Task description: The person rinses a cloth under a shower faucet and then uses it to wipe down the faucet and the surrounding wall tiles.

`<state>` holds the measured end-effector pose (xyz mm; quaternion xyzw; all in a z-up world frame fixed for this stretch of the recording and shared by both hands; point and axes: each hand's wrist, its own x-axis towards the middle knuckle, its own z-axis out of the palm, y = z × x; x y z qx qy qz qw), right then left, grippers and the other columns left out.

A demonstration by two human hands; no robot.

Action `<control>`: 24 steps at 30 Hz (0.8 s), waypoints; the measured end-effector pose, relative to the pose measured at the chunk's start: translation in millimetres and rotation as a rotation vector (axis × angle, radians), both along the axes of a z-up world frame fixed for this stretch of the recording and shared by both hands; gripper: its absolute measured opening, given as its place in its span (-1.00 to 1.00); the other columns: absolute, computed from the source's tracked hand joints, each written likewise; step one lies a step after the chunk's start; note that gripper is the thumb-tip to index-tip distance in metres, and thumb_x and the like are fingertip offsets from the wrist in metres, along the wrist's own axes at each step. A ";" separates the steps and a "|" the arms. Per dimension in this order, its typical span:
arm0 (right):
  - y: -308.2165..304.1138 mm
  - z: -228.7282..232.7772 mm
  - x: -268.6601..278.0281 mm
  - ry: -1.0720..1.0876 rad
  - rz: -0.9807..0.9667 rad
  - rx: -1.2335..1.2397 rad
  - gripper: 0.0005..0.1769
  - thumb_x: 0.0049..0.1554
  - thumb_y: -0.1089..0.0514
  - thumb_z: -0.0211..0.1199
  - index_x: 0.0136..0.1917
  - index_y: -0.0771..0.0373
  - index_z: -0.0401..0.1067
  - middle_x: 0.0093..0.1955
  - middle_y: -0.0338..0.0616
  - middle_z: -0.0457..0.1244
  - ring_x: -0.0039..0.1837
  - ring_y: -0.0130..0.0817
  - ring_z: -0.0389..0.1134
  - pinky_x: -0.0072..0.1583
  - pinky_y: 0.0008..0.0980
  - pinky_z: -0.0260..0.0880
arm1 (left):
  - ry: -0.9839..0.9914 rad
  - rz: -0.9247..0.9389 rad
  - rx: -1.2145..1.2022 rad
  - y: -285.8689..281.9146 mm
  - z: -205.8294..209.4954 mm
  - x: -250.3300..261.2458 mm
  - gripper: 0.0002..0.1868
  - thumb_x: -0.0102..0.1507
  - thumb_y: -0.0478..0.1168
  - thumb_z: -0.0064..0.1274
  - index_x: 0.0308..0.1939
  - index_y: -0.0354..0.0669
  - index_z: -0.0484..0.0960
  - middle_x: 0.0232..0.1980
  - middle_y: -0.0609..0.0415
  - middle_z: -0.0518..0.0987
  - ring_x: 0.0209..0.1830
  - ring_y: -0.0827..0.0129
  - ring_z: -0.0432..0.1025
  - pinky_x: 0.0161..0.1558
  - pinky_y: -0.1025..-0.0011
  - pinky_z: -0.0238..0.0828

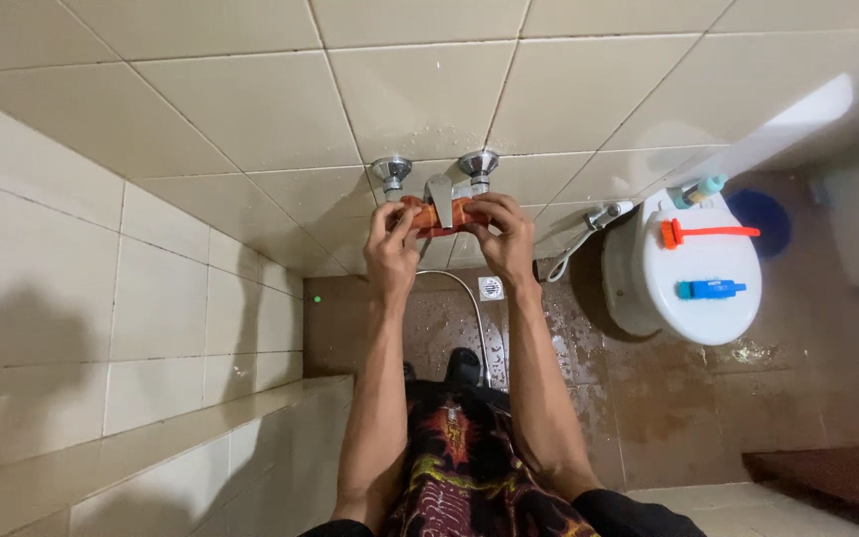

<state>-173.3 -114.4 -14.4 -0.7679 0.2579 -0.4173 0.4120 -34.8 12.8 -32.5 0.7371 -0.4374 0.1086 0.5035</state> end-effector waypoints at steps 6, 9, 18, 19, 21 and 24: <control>6.4 8.4 -8.0 -0.007 0.003 -0.064 -0.73 -0.05 0.42 0.51 -0.05 0.28 0.62 0.15 -0.12 0.39 0.13 -0.33 0.46 0.10 -0.39 0.57 | 0.037 -0.079 -0.054 12.1 14.1 -3.2 -0.58 0.12 -0.59 0.18 0.03 -0.24 0.73 0.13 0.00 0.56 0.05 0.16 0.59 -0.03 0.31 0.68; 8.8 8.7 -13.1 0.024 0.022 -0.019 -0.75 -0.05 0.41 0.52 -0.07 0.26 0.62 0.14 -0.13 0.40 0.12 -0.34 0.46 0.08 -0.42 0.56 | -0.004 -0.122 -0.071 14.7 -0.2 1.0 -0.61 0.16 -0.60 0.16 0.02 -0.24 0.71 0.14 0.02 0.57 0.10 0.19 0.59 0.09 0.34 0.70; 14.8 18.4 -12.3 -0.029 -0.007 -0.082 -0.73 -0.04 0.45 0.49 -0.04 0.30 0.63 0.12 -0.08 0.41 0.18 -0.26 0.46 0.16 -0.31 0.55 | 0.065 -0.091 -0.128 17.5 18.7 -7.0 -0.56 0.11 -0.61 0.17 0.02 -0.18 0.72 0.10 0.00 0.57 0.06 0.11 0.58 0.01 0.24 0.60; 14.2 17.4 -11.1 -0.030 -0.005 -0.084 -0.73 -0.04 0.45 0.49 -0.04 0.30 0.63 0.12 -0.08 0.41 0.18 -0.26 0.46 0.16 -0.31 0.55 | 0.064 -0.090 -0.129 16.7 18.7 -6.3 -0.56 0.11 -0.61 0.17 0.02 -0.18 0.72 0.10 0.00 0.57 0.06 0.11 0.58 0.01 0.24 0.60; 13.3 15.2 -8.9 -0.050 -0.005 -0.023 -0.73 -0.03 0.45 0.46 -0.02 0.30 0.64 0.15 -0.06 0.40 0.20 -0.24 0.46 0.22 -0.32 0.57 | 0.107 -0.086 -0.099 15.1 18.5 -5.0 -0.55 0.12 -0.60 0.18 0.04 -0.16 0.72 0.11 0.00 0.56 0.03 0.15 0.59 -0.01 0.25 0.61; 4.4 -1.0 -3.5 -0.027 -0.015 0.043 -0.77 0.04 0.43 0.46 -0.02 0.27 0.64 0.18 -0.07 0.40 0.20 -0.26 0.47 0.22 -0.37 0.62 | 0.125 -0.078 -0.097 8.6 7.3 0.3 -0.55 0.14 -0.58 0.19 0.06 -0.11 0.71 0.13 0.02 0.56 0.00 0.20 0.60 -0.02 0.32 0.65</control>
